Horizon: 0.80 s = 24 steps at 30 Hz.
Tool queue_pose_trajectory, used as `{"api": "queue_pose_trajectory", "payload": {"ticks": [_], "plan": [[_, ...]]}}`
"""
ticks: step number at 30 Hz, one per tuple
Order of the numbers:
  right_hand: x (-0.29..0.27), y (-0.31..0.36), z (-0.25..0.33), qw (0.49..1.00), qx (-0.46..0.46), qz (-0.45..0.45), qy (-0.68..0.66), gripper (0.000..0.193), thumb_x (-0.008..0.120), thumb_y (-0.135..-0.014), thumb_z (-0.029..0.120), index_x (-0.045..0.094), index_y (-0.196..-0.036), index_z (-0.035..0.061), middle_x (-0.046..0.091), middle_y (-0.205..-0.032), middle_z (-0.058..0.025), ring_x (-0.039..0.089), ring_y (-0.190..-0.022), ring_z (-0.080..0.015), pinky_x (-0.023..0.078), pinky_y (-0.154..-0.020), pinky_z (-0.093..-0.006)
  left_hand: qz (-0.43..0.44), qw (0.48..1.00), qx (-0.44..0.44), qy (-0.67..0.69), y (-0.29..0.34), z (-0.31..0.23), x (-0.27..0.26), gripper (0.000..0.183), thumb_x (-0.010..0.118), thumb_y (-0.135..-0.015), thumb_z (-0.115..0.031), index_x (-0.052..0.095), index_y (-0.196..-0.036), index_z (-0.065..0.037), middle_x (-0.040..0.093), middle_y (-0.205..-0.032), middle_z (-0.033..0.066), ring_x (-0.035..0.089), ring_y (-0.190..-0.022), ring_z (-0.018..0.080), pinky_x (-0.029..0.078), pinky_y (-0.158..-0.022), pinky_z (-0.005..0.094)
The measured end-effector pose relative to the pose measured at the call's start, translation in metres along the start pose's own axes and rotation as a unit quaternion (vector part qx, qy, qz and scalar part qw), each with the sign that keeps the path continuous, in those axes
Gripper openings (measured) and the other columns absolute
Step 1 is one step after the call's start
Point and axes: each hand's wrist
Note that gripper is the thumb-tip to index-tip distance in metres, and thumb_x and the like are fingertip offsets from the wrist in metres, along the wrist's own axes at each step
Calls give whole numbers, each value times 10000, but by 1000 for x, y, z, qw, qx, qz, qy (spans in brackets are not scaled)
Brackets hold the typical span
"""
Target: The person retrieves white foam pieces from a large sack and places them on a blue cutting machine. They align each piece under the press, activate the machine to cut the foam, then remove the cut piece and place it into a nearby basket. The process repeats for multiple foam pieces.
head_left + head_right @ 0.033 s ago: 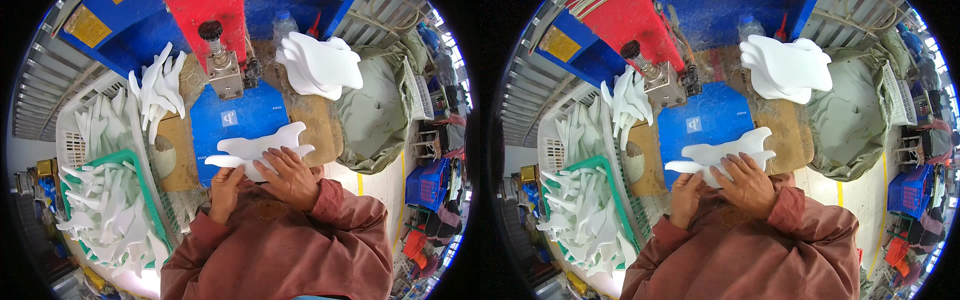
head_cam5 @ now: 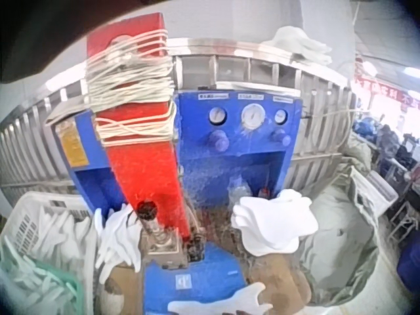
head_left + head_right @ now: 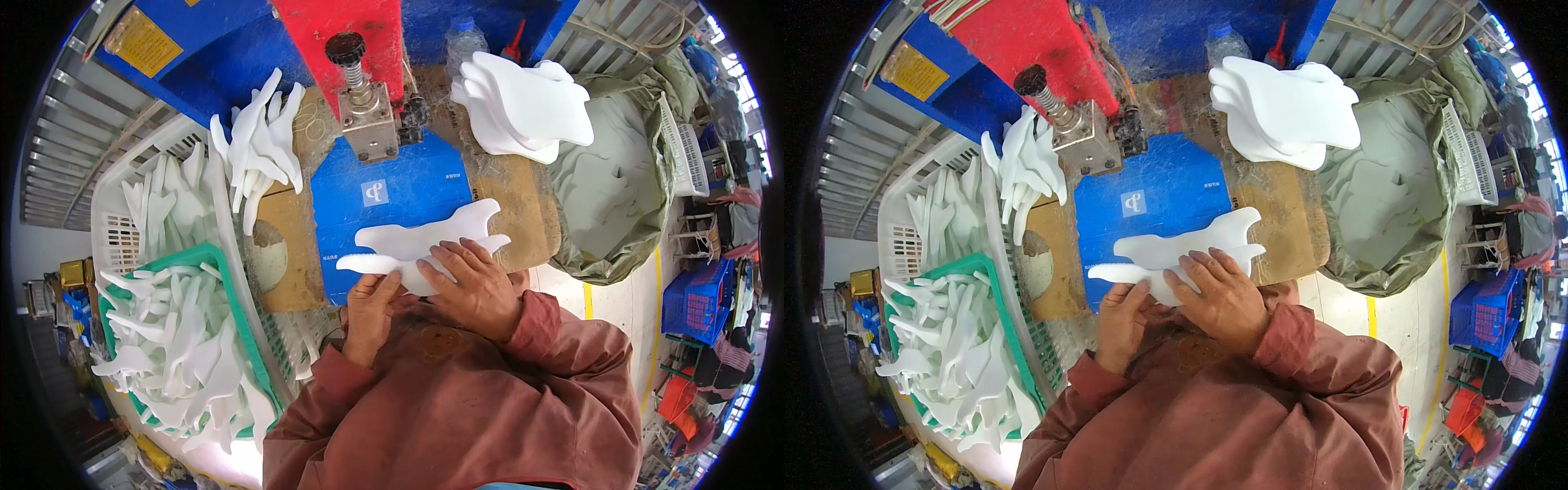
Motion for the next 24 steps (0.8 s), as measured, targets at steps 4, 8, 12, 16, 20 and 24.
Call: {"api": "queue_pose_trajectory", "payload": {"ticks": [4,8,12,16,20,24], "plan": [[4,3,-10,997,3,-12,-73,566,768,-904,260,615,-1424,96,614,-1368,-204,635,-1217,-396,470,-1105,-532,1,998,-45,53,-1,2,6,238,688,-1057,-153,687,-1268,-42,741,-1209,94,749,-1039,212,656,-810,351],[1,7,-25,988,17,46,-149,596,785,-900,260,620,-1452,109,618,-1380,-224,631,-1220,-416,477,-1072,-518,28,997,-46,51,-3,5,6,180,635,-1079,-132,694,-1236,-66,753,-1150,73,743,-977,184,648,-832,368],[9,7,-31,981,15,39,-191,607,832,-859,246,659,-1431,136,624,-1392,-229,636,-1226,-428,504,-1026,-509,37,998,-41,37,-7,9,2,207,634,-1081,-137,680,-1270,-64,746,-1189,79,744,-1017,191,648,-850,368],[10,6,-35,974,26,46,-220,575,841,-849,236,690,-1398,162,628,-1379,-194,634,-1216,-405,510,-983,-493,45,998,-49,22,-10,10,-1,275,628,-1082,-133,645,-1348,-64,732,-1231,91,746,-1049,214,647,-870,367],[-1,5,-43,989,-28,71,-129,513,787,-867,211,701,-1370,157,617,-1351,-158,635,-1167,-333,475,-1003,-462,-7,999,30,-32,-12,-4,-12,435,673,-1058,-113,568,-1479,-73,720,-1243,121,743,-1049,225,664,-840,376],[-3,1,-48,992,-64,59,-91,538,817,-809,215,715,-1336,174,619,-1310,-126,636,-1139,-305,481,-974,-463,-44,982,110,-146,-23,-19,-31,452,668,-1052,-70,571,-1494,-55,726,-1208,144,747,-1048,236,663,-839,379]]}}
Point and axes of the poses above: each hand's wrist, its own y-axis away from the middle knuckle, its own x-axis out of the palm, z = x × y
